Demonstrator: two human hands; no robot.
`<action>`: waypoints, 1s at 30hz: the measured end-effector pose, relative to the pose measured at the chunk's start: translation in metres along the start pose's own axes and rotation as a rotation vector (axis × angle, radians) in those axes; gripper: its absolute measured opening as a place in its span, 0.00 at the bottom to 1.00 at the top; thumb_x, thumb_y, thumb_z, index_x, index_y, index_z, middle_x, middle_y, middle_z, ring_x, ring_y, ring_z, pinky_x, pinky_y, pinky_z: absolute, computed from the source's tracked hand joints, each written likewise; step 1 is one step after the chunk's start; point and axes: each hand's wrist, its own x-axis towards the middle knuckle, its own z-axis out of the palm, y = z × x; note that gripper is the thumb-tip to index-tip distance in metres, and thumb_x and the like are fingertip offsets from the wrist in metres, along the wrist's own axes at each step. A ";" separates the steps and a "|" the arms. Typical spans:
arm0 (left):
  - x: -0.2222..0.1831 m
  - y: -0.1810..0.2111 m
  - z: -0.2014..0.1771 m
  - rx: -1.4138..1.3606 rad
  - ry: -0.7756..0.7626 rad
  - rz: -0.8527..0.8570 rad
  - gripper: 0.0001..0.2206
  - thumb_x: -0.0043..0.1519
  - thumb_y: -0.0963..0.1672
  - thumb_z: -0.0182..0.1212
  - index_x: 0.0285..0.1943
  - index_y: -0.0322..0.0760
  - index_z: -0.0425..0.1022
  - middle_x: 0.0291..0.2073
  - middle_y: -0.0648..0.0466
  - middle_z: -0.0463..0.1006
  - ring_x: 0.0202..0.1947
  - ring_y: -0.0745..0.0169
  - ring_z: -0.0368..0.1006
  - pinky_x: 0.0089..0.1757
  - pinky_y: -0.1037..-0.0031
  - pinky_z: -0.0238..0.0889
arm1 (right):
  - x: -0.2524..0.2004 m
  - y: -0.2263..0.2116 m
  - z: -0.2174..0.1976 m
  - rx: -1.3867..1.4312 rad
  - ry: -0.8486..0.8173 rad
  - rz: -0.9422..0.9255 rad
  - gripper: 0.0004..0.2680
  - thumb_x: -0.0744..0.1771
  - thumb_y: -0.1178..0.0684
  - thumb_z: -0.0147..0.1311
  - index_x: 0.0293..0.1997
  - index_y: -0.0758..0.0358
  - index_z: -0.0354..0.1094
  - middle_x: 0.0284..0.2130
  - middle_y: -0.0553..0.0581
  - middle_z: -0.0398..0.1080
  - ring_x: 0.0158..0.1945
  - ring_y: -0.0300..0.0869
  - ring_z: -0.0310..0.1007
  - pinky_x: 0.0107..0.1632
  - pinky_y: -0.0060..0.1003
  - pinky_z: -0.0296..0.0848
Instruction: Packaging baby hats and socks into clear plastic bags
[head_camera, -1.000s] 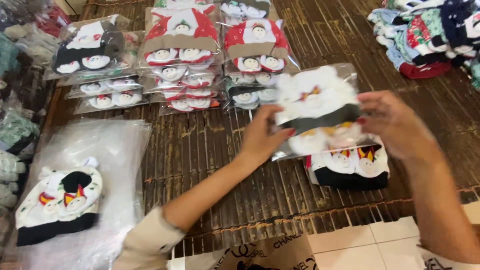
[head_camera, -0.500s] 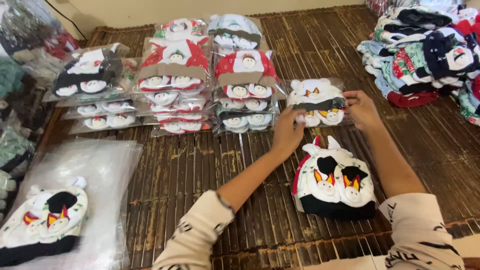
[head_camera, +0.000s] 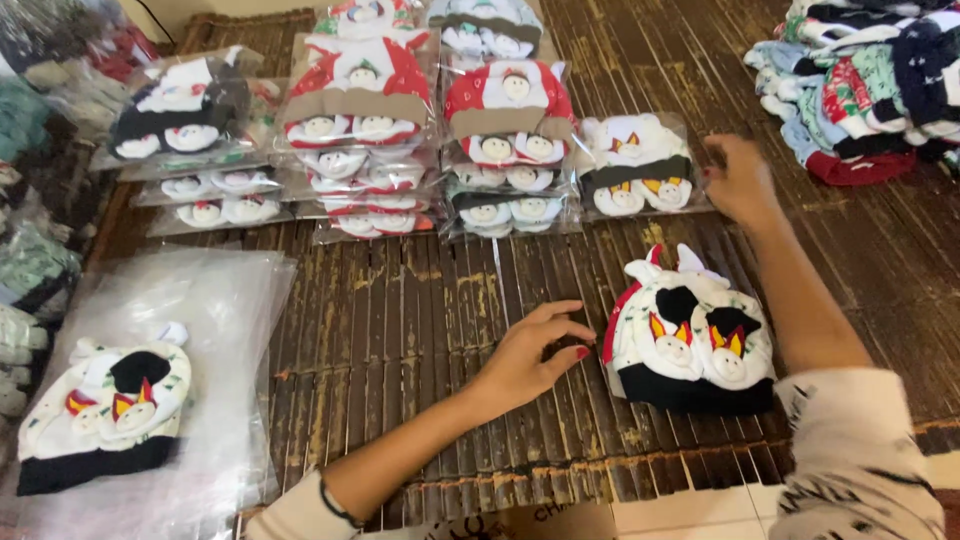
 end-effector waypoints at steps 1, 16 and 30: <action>-0.006 0.007 -0.005 -0.011 -0.006 -0.007 0.10 0.67 0.41 0.58 0.55 0.41 0.78 0.65 0.38 0.67 0.63 0.24 0.65 0.56 0.42 0.65 | -0.019 -0.035 -0.028 -0.005 -0.010 0.009 0.18 0.66 0.60 0.61 0.65 0.59 0.70 0.47 0.66 0.71 0.54 0.59 0.72 0.55 0.51 0.72; -0.054 0.022 -0.026 0.022 -0.210 -0.126 0.11 0.60 0.39 0.57 0.50 0.38 0.79 0.66 0.50 0.68 0.41 0.65 0.75 0.39 0.75 0.71 | -0.221 -0.210 -0.141 -0.026 -0.265 -0.155 0.26 0.59 0.59 0.64 0.64 0.44 0.67 0.66 0.60 0.67 0.48 0.47 0.77 0.47 0.39 0.81; -0.062 0.003 -0.042 -0.857 -0.066 -0.509 0.38 0.62 0.58 0.43 0.73 0.26 0.57 0.66 0.30 0.68 0.61 0.39 0.71 0.54 0.61 0.72 | -0.148 -0.296 -0.179 0.472 -0.149 0.190 0.17 0.66 0.70 0.40 0.61 0.68 0.66 0.41 0.55 0.70 0.36 0.38 0.64 0.37 0.30 0.62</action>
